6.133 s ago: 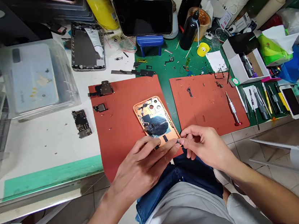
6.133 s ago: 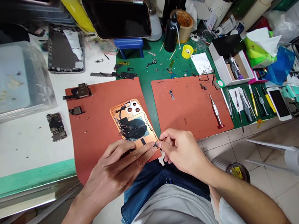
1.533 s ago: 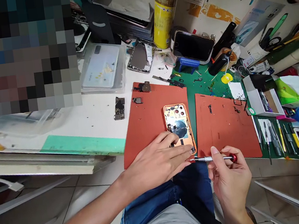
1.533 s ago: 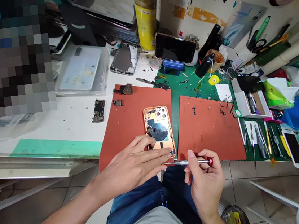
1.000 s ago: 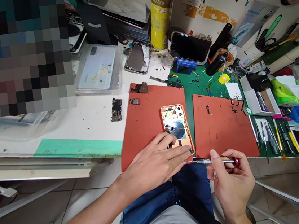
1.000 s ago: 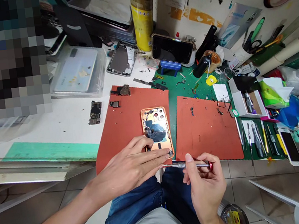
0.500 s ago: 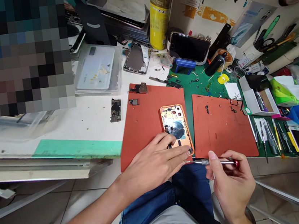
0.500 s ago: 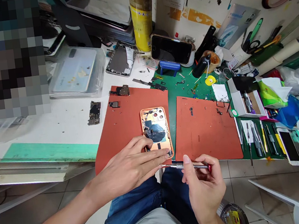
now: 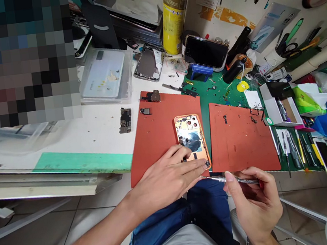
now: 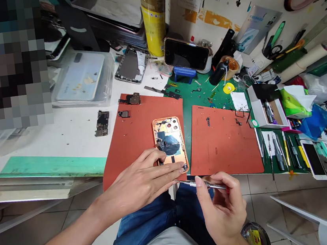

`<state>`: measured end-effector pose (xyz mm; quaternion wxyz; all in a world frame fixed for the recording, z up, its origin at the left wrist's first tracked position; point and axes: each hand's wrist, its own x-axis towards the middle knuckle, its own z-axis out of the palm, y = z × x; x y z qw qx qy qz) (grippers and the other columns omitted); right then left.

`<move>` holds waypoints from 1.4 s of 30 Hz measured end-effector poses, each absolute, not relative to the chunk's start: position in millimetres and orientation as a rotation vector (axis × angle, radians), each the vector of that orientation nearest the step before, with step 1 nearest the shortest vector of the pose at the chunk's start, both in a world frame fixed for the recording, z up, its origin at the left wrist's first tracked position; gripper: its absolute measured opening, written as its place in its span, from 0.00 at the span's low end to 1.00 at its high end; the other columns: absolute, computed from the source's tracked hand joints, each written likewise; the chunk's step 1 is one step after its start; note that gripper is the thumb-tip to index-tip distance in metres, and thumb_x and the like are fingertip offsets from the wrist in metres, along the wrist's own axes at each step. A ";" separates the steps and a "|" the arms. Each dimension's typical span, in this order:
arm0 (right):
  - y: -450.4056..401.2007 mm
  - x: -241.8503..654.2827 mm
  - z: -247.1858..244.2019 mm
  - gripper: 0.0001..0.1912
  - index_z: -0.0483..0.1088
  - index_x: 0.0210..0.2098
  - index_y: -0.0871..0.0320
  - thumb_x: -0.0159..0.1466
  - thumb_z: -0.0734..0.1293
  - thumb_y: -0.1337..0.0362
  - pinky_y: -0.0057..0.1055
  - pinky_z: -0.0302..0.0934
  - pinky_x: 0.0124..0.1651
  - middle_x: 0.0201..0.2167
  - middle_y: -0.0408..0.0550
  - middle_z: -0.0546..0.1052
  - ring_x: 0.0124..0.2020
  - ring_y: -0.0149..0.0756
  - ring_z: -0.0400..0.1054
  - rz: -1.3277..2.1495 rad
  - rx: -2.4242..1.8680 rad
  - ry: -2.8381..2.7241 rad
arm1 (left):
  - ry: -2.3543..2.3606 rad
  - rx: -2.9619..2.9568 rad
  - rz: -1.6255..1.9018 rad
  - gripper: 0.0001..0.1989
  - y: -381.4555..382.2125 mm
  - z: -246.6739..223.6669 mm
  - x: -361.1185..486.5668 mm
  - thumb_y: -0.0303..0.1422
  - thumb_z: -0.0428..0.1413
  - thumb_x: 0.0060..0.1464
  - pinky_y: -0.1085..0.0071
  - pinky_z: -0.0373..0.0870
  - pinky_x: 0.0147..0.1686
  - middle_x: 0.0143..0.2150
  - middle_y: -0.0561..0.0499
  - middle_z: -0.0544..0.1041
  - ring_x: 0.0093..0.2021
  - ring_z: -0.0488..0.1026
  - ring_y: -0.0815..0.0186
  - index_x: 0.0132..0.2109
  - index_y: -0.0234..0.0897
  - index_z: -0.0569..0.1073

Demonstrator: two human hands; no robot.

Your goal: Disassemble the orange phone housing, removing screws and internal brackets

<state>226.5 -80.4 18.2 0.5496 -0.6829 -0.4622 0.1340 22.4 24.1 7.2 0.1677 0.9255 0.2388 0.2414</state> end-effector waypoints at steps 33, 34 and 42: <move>-48.6 262.8 40.5 0.19 0.75 0.49 0.60 0.62 0.80 0.74 0.23 0.75 0.31 0.31 0.40 0.83 0.22 0.26 0.76 -0.245 -1.477 -1.909 | 0.648 2.689 0.678 0.17 23.7 -4.2 20.3 0.27 0.57 0.72 0.61 0.63 0.55 0.58 0.54 0.84 0.52 0.67 0.56 0.64 0.37 0.77; -47.3 262.5 42.7 0.18 0.75 0.49 0.60 0.63 0.80 0.74 0.24 0.76 0.32 0.32 0.41 0.83 0.22 0.27 0.76 -0.239 -1.467 -1.927 | 0.652 2.687 0.678 0.17 23.9 -3.5 20.4 0.27 0.57 0.72 0.61 0.63 0.54 0.57 0.54 0.84 0.51 0.67 0.56 0.64 0.37 0.77; -25.0 266.1 73.0 0.09 0.73 0.50 0.59 0.72 0.71 0.74 0.29 0.72 0.34 0.34 0.44 0.82 0.29 0.30 0.76 0.045 -1.306 -2.340 | 0.642 2.749 0.643 0.07 25.6 -1.4 20.9 0.29 0.59 0.71 0.60 0.64 0.52 0.57 0.54 0.83 0.51 0.68 0.57 0.48 0.40 0.83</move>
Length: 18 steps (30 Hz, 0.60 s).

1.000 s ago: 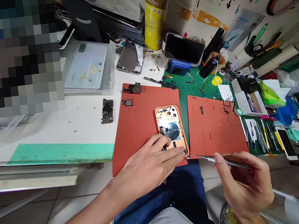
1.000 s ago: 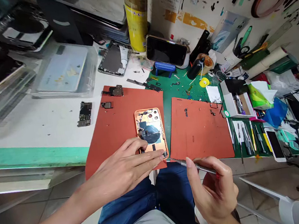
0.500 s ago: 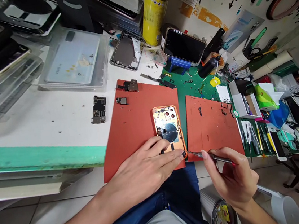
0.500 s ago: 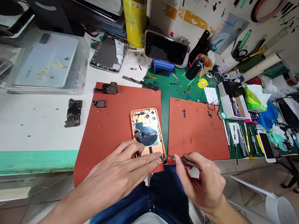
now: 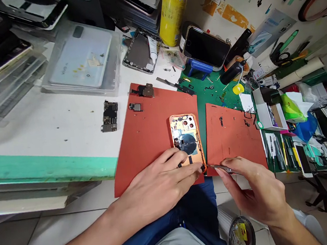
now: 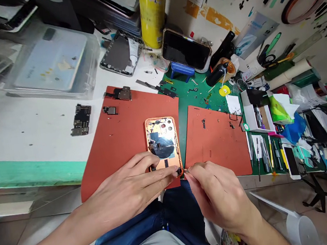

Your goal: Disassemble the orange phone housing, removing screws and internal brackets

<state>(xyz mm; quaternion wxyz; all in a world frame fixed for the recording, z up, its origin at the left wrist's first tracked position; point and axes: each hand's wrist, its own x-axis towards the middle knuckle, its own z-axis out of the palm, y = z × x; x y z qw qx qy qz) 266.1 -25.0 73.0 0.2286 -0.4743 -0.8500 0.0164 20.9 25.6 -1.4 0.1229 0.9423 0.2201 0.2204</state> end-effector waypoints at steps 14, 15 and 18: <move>-12.5 263.1 77.2 0.11 0.72 0.50 0.61 0.69 0.72 0.75 0.32 0.60 0.28 0.26 0.41 0.74 0.25 0.31 0.64 0.002 -1.190 -2.411 | 0.626 2.752 0.682 0.06 26.3 -2.4 21.5 0.31 0.61 0.70 0.60 0.62 0.52 0.51 0.53 0.83 0.50 0.67 0.57 0.41 0.40 0.81; -12.0 262.8 77.1 0.12 0.72 0.50 0.61 0.69 0.71 0.76 0.32 0.62 0.29 0.28 0.43 0.75 0.26 0.32 0.66 0.019 -1.194 -2.403 | 0.625 2.751 0.683 0.06 26.2 -2.5 21.6 0.30 0.61 0.69 0.60 0.62 0.52 0.50 0.52 0.83 0.50 0.67 0.57 0.41 0.40 0.82; -10.8 262.5 77.5 0.13 0.71 0.52 0.61 0.69 0.71 0.76 0.31 0.64 0.29 0.28 0.43 0.77 0.26 0.32 0.67 0.013 -1.172 -2.416 | 0.636 2.744 0.676 0.07 25.6 -2.5 21.7 0.30 0.60 0.70 0.60 0.63 0.52 0.52 0.51 0.83 0.51 0.68 0.57 0.41 0.40 0.82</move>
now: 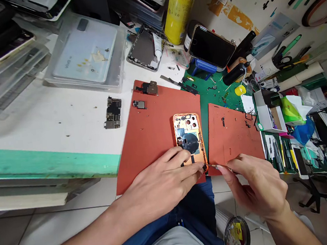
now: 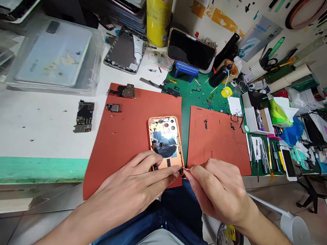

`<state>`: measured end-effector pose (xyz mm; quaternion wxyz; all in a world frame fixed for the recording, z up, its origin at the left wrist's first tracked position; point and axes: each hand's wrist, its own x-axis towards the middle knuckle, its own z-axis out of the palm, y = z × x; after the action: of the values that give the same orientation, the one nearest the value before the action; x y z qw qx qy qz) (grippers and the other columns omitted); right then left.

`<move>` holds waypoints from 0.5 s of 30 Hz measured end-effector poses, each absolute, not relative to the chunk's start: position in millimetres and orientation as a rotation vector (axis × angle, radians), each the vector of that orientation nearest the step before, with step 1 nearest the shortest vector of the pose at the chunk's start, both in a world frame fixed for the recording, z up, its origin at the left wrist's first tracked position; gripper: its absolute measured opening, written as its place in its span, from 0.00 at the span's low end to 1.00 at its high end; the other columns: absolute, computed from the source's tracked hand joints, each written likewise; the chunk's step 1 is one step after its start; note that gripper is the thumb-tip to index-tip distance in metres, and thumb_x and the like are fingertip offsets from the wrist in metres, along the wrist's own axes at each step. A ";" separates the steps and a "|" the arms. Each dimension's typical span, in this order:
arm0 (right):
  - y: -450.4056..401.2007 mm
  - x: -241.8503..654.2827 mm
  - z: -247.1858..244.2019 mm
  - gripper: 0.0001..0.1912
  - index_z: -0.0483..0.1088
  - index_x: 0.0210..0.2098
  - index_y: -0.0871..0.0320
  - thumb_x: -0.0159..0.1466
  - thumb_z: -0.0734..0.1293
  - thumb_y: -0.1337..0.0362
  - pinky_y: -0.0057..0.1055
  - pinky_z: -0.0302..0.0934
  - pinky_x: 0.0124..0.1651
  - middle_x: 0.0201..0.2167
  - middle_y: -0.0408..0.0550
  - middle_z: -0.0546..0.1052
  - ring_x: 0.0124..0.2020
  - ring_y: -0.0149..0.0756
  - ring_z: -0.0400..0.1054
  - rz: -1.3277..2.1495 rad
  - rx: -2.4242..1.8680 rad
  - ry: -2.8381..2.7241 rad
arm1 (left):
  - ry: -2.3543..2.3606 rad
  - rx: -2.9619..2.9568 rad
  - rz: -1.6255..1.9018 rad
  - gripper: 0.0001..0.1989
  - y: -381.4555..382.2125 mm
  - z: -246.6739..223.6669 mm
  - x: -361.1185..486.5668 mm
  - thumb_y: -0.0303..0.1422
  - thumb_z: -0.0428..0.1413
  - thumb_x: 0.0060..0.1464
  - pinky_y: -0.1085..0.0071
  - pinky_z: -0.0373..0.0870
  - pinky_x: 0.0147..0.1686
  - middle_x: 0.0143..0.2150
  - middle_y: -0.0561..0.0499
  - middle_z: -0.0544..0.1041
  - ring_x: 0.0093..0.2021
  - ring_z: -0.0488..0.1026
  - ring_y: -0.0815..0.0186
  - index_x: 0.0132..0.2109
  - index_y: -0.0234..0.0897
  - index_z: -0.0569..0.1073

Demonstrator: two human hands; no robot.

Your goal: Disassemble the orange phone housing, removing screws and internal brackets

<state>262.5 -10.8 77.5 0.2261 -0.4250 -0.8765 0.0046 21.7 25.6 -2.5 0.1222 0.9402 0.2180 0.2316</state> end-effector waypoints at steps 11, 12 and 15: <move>-12.6 262.9 75.6 0.13 0.70 0.51 0.57 0.70 0.71 0.73 0.31 0.64 0.30 0.29 0.42 0.77 0.26 0.31 0.67 -0.012 -1.221 -2.436 | 0.640 2.735 0.661 0.09 25.2 -4.2 21.2 0.30 0.58 0.72 0.59 0.64 0.53 0.54 0.53 0.83 0.52 0.68 0.57 0.44 0.41 0.83; -12.5 262.5 75.2 0.12 0.70 0.50 0.57 0.70 0.71 0.74 0.32 0.63 0.29 0.29 0.42 0.76 0.26 0.31 0.66 -0.005 -1.228 -2.432 | 0.644 2.735 0.663 0.09 25.1 -4.8 21.3 0.30 0.57 0.73 0.59 0.64 0.53 0.55 0.53 0.83 0.52 0.68 0.57 0.45 0.41 0.83; -11.6 261.8 74.6 0.11 0.70 0.48 0.57 0.69 0.70 0.76 0.32 0.60 0.28 0.27 0.41 0.74 0.26 0.31 0.63 0.013 -1.221 -2.438 | 0.655 2.709 0.654 0.10 24.3 -5.8 21.7 0.30 0.56 0.73 0.59 0.65 0.53 0.59 0.54 0.82 0.53 0.68 0.57 0.47 0.40 0.83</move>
<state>261.8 -11.6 74.6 0.2058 -0.4382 -0.8750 0.0048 21.7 24.3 -5.8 0.1390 0.9371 0.2265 0.2263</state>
